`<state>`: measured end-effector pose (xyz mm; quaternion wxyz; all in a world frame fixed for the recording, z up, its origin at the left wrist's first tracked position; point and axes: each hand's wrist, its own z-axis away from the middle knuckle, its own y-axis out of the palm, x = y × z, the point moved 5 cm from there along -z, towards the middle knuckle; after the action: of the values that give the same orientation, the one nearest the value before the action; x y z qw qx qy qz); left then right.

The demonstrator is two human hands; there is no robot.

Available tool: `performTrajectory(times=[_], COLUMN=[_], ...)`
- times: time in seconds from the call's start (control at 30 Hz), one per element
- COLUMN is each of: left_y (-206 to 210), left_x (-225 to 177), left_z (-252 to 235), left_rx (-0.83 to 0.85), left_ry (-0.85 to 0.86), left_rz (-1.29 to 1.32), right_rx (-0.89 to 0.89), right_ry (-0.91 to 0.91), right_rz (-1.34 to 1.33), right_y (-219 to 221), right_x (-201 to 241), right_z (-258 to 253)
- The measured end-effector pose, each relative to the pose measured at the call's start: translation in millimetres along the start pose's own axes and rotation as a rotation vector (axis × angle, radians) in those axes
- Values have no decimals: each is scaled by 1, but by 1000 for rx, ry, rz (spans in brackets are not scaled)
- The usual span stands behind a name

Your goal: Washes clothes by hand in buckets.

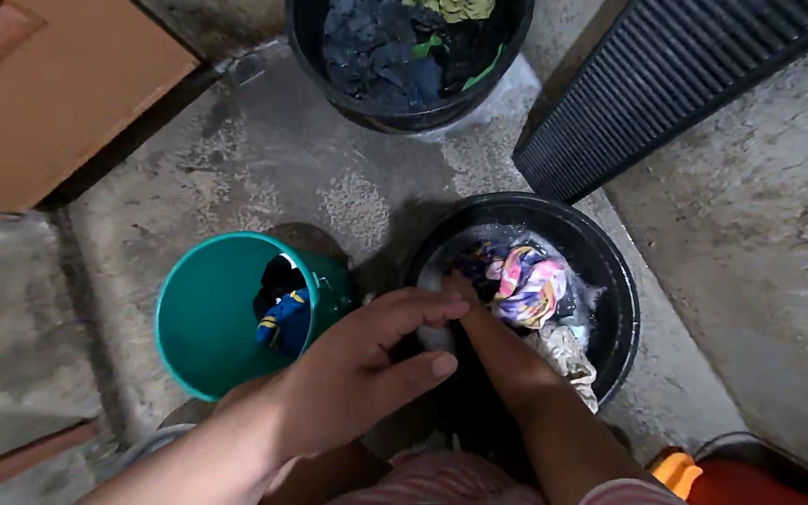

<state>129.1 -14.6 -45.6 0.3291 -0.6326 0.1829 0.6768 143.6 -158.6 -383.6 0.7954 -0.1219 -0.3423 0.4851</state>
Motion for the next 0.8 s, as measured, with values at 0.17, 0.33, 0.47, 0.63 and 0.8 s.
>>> performTrajectory(times=[0.17, 0.33, 0.47, 0.63, 0.8], left_y=[-1, -2, -10, -17, -15], left_x=[-4, -6, -7, -6, -4], left_z=[5, 5, 5, 7, 6], left_rx=[-5, -24, -76, -99, -82], left_ry=[6, -23, -40, -34, -18], left_rz=[-4, -20, -27, 24, 42], right_rx=[9, -51, -258, -285, -303], right_ry=[-157, -431, -432, 64, 220], right_rz=[-456, -595, -166, -46, 0], right_y=[-74, -157, -189, -127, -90], right_x=[22, 33, -11, -116, -146], right_z=[43, 99, 77, 51, 60])
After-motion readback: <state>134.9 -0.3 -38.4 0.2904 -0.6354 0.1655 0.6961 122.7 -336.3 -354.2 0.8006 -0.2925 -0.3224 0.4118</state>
